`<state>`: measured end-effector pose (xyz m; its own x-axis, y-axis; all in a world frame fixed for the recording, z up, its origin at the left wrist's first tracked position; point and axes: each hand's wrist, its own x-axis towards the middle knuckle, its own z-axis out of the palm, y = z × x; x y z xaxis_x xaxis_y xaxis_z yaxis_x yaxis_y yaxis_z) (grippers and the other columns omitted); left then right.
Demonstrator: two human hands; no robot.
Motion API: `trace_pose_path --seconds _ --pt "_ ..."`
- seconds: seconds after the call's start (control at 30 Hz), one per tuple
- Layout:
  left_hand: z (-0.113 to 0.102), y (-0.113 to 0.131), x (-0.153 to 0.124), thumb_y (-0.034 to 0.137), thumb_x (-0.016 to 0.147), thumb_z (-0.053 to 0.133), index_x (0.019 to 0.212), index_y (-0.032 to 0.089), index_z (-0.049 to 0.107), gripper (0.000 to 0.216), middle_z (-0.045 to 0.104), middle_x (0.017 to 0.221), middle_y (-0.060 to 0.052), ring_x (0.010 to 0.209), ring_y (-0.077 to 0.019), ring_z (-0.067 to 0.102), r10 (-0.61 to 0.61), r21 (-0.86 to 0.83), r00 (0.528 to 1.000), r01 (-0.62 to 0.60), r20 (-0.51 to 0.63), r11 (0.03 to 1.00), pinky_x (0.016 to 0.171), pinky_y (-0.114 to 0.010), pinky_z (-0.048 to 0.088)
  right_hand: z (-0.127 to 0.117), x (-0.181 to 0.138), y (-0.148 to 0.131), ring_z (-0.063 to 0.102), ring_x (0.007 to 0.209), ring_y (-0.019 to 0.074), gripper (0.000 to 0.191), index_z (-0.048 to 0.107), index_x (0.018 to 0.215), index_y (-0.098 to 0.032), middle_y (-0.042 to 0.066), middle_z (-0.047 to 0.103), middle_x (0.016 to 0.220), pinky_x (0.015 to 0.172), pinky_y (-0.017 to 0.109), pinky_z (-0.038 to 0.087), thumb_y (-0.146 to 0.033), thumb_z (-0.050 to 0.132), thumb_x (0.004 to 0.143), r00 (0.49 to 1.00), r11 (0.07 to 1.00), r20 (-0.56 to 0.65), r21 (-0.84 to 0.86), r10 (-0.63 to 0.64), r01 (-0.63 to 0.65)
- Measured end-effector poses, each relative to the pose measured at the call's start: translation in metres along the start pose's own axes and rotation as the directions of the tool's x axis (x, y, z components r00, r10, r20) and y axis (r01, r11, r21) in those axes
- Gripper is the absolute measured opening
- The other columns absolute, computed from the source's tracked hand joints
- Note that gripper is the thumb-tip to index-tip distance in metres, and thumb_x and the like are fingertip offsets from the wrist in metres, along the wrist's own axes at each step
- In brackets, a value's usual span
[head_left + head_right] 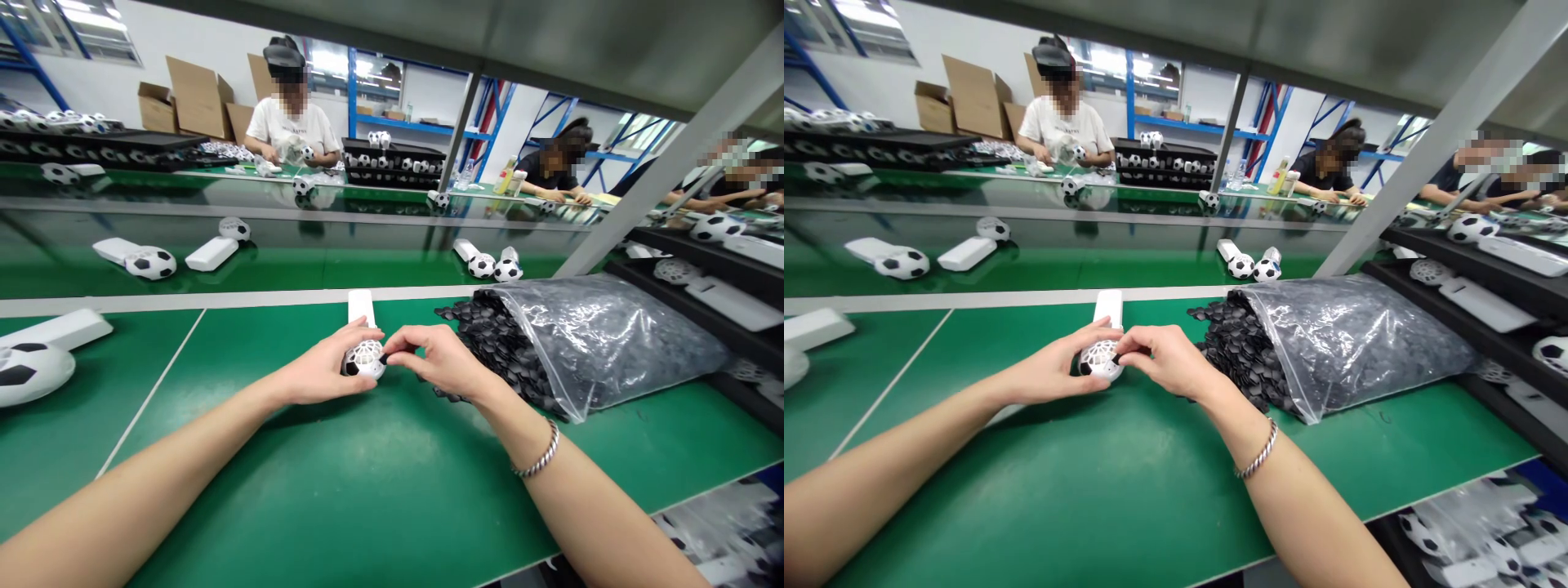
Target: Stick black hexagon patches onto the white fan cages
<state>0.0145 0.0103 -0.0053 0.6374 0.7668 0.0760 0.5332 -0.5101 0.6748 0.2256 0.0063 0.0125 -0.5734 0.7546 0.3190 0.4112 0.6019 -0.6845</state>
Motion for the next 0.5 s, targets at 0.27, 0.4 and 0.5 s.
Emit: trace_pose_path --seconds 0.27,0.4,0.5 --pt "0.012 0.007 0.002 0.043 0.071 0.06 0.115 0.023 0.046 0.05 0.039 0.135 -0.007 0.133 -0.024 0.014 -0.079 -0.045 0.99 0.074 -0.121 0.996 0.106 -0.042 0.022 0.01 0.002 -0.003 0.056 0.088 0.0123 0.016 0.063 0.086 -0.021 0.002 0.061 0.088 0.079 0.025 0.044 -0.011 0.051 0.081 0.987 0.991 0.097 -0.027 -0.13 0.133" --pt "0.015 0.007 0.003 0.032 0.074 0.056 0.113 0.023 0.044 0.042 0.039 0.134 -0.006 0.133 -0.0227 0.014 -0.064 -0.075 0.988 0.054 -0.138 0.996 0.106 -0.042 0.02 0.016 0.004 0.007 0.053 0.081 0.0124 0.016 0.056 0.089 -0.02 0.002 0.055 0.088 0.076 0.027 0.045 -0.018 0.062 0.075 0.999 0.999 -0.025 0.035 -0.038 0.039" --pt "0.017 0.007 0.004 0.028 0.071 0.058 0.113 0.021 0.042 0.046 0.031 0.138 -0.01 0.132 -0.025 0.017 -0.109 -0.105 0.983 0.094 -0.147 0.99 0.105 -0.044 0.021 0.019 0.008 0.018 0.052 0.082 0.0135 0.031 0.052 0.089 -0.019 0.002 0.052 0.091 0.071 0.027 0.046 -0.026 0.07 0.065 0.991 0.969 -0.041 0.22 0.126 -0.114"
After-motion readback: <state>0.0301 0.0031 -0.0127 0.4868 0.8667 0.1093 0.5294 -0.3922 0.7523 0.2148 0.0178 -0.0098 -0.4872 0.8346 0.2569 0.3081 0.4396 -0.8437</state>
